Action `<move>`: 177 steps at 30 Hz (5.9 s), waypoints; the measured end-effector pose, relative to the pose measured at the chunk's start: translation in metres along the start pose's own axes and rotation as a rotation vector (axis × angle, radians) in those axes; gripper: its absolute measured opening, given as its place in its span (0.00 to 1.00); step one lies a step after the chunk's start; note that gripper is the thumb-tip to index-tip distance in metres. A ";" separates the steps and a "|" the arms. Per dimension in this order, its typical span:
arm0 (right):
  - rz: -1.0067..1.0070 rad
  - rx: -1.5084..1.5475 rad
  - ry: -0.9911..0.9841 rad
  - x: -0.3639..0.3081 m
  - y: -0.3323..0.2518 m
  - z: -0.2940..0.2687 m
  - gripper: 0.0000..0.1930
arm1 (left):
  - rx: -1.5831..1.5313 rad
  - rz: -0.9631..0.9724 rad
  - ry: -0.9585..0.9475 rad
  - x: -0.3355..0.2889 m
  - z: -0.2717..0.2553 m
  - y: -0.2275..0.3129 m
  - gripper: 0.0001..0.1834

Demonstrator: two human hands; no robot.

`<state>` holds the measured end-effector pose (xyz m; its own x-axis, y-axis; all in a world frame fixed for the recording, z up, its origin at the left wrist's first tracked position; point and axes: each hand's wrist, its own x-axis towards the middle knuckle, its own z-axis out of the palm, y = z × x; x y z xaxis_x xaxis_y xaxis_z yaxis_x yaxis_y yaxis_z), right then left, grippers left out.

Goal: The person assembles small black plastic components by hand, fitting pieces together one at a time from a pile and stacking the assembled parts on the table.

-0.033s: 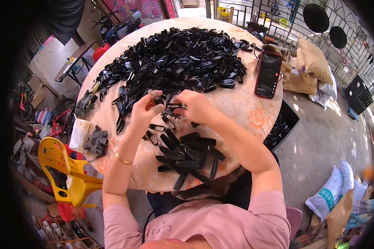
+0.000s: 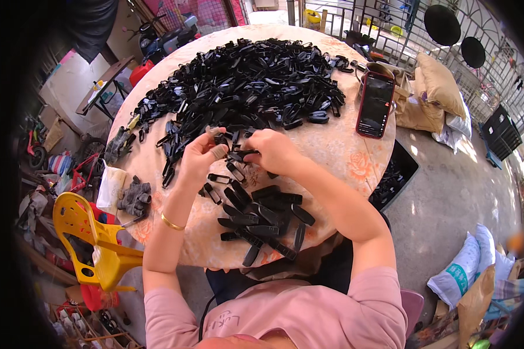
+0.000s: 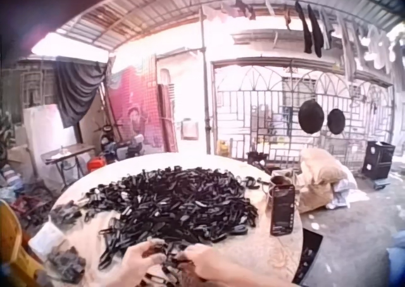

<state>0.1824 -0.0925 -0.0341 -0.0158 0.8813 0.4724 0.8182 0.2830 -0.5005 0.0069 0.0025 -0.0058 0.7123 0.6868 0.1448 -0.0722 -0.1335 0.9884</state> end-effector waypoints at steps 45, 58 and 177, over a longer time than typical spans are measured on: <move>-0.148 0.034 0.399 -0.003 -0.050 0.009 0.12 | -0.385 0.037 0.050 -0.016 0.012 -0.011 0.13; 0.002 0.385 0.005 0.004 -0.034 -0.006 0.15 | -0.221 0.084 -0.052 -0.016 0.002 0.009 0.10; 0.246 -0.391 -0.002 0.018 0.013 0.013 0.10 | 0.854 0.584 -0.048 -0.009 0.010 0.004 0.14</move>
<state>0.1856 -0.0682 -0.0416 0.2051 0.9050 0.3727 0.9532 -0.0983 -0.2859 0.0075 -0.0115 -0.0040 0.7535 0.3258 0.5711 0.0905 -0.9117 0.4007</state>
